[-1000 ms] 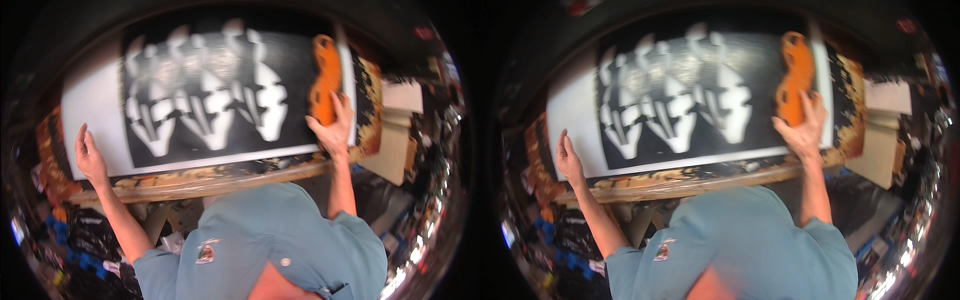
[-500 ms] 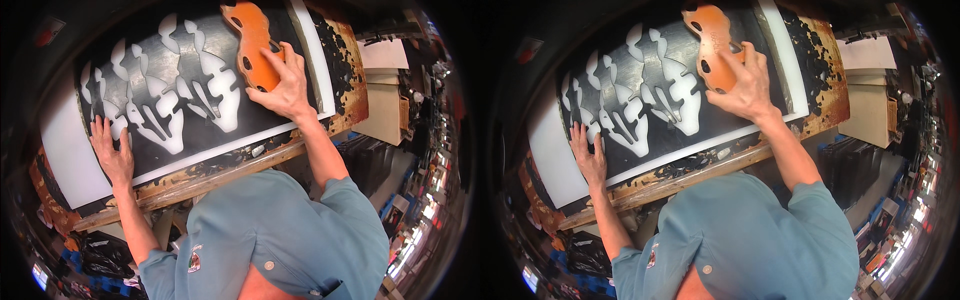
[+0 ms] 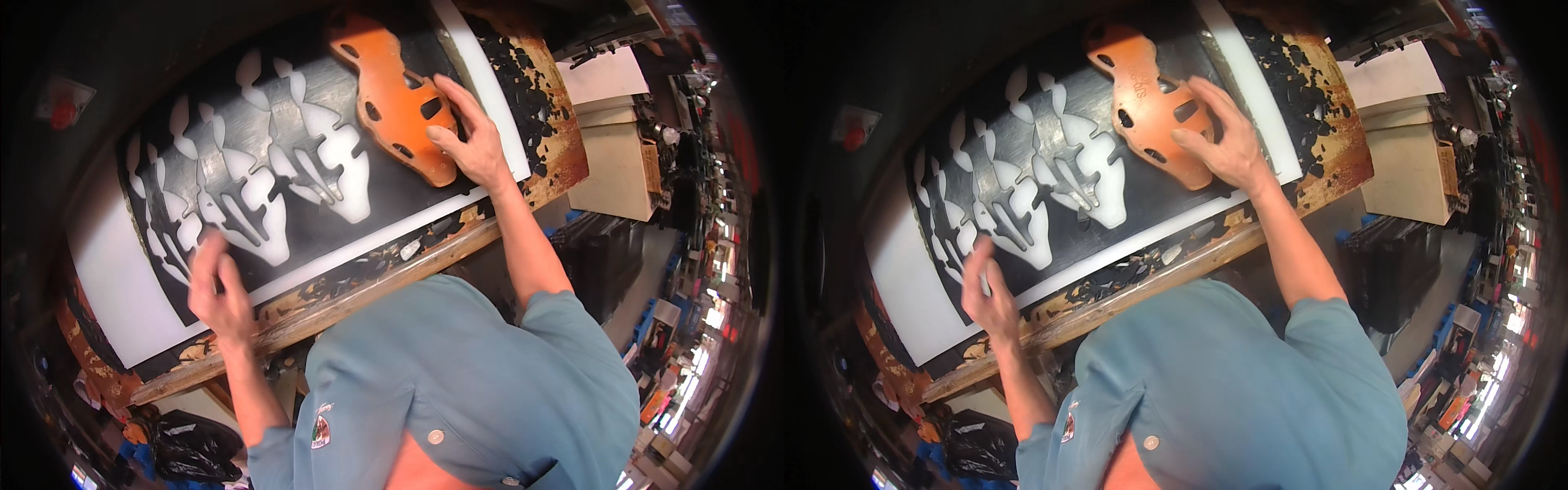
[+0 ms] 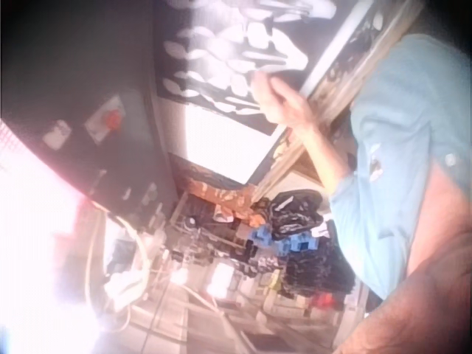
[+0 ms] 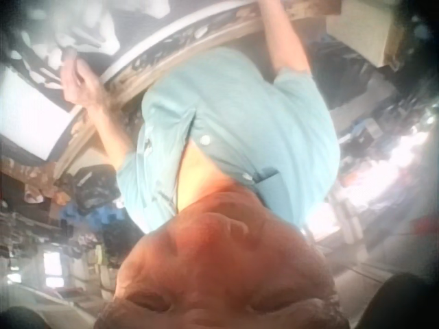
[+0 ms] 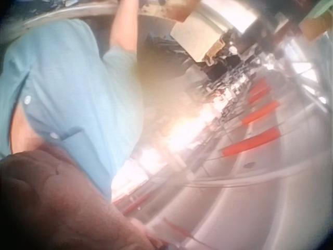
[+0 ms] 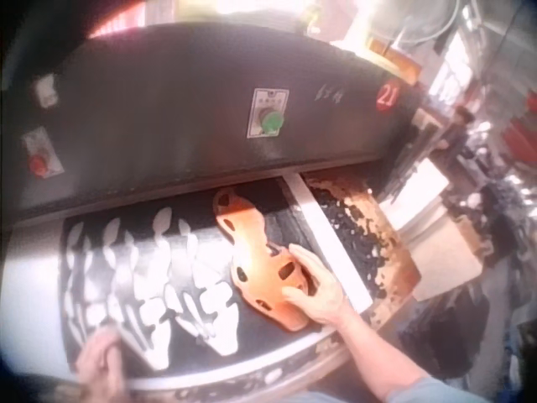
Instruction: The person unpacks black rubber sandals from a plastic bag, places them on a table, and then uses a wooden template and a cutting tool to cut shapes from a large black rubber sheet. The person repeatedly aligns the template and cuts out multiple identical pieces.
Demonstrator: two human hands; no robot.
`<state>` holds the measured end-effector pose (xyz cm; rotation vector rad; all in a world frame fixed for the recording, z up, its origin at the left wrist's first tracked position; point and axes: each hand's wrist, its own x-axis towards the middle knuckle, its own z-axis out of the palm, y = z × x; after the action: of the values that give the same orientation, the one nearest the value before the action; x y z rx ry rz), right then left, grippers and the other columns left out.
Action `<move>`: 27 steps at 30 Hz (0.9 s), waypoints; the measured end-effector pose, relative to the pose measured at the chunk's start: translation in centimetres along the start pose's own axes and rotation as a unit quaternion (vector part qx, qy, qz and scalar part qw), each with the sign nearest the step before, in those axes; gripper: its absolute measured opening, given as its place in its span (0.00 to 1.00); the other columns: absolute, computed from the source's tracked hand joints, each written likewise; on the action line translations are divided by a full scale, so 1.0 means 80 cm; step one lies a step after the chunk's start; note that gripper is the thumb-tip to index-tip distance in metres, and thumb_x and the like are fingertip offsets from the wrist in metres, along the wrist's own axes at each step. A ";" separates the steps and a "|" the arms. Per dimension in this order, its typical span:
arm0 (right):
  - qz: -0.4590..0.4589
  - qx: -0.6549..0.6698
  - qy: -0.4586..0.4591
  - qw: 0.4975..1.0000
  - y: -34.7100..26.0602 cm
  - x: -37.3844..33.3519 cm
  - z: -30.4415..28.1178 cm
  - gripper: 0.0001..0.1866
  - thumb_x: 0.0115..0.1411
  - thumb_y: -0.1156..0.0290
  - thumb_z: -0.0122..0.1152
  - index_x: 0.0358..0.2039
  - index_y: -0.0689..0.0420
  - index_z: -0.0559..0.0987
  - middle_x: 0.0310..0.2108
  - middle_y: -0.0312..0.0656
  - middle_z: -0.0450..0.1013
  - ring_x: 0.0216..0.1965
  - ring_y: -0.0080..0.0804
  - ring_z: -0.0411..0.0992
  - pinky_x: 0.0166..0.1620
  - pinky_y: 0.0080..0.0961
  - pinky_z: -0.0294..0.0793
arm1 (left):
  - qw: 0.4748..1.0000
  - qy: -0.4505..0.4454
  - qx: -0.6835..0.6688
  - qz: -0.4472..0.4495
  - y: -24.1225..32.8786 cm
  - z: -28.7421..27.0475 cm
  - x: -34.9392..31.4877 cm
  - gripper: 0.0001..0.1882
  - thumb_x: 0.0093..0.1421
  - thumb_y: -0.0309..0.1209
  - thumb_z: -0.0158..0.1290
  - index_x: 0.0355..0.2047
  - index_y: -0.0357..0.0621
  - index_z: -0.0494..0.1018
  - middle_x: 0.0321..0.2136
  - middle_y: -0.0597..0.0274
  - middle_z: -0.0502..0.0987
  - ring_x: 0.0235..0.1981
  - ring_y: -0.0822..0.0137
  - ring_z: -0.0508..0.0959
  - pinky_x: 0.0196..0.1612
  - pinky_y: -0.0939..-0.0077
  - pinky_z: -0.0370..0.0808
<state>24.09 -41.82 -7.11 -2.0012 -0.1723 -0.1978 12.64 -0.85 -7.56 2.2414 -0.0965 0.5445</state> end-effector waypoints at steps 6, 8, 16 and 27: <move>-0.086 -0.094 0.060 0.990 0.010 -0.048 -0.013 0.32 0.65 0.55 0.72 0.60 0.66 0.77 0.58 0.55 0.77 0.60 0.48 0.76 0.64 0.38 0.74 | 0.978 -0.103 -0.164 0.075 0.102 0.072 -0.101 0.07 0.56 0.15 0.64 0.34 0.39 0.80 0.33 0.54 0.86 0.32 0.56 0.86 0.37 0.66 0.83; -0.049 -0.021 0.086 0.995 0.019 -0.045 -0.008 0.28 0.65 0.56 0.71 0.56 0.66 0.80 0.52 0.51 0.80 0.55 0.45 0.79 0.60 0.36 0.76 | 0.991 -0.094 -0.049 0.079 0.104 0.090 -0.110 0.10 0.55 0.16 0.66 0.32 0.41 0.77 0.29 0.56 0.83 0.29 0.53 0.82 0.33 0.62 0.79; -0.132 0.049 0.157 0.977 -0.029 -0.037 -0.013 0.09 0.73 0.70 0.64 0.45 0.64 0.82 0.37 0.32 0.78 0.38 0.14 0.72 0.41 0.15 0.73 | 0.993 -0.023 0.038 0.111 0.093 0.088 -0.129 0.09 0.60 0.20 0.66 0.30 0.40 0.74 0.25 0.54 0.77 0.26 0.49 0.78 0.30 0.57 0.74; -0.273 -0.080 0.137 0.949 -0.052 -0.115 -0.045 0.07 0.67 0.76 0.66 0.30 0.63 0.80 0.25 0.44 0.74 0.25 0.34 0.72 0.32 0.30 0.72 | 0.993 0.048 0.091 0.065 0.096 0.094 -0.133 0.13 0.66 0.29 0.64 0.27 0.37 0.75 0.24 0.49 0.77 0.25 0.47 0.78 0.31 0.58 0.75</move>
<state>14.04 -43.65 -3.94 -2.0192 -0.5454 -0.8631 3.85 -12.65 -10.96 2.3930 -0.1505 0.7580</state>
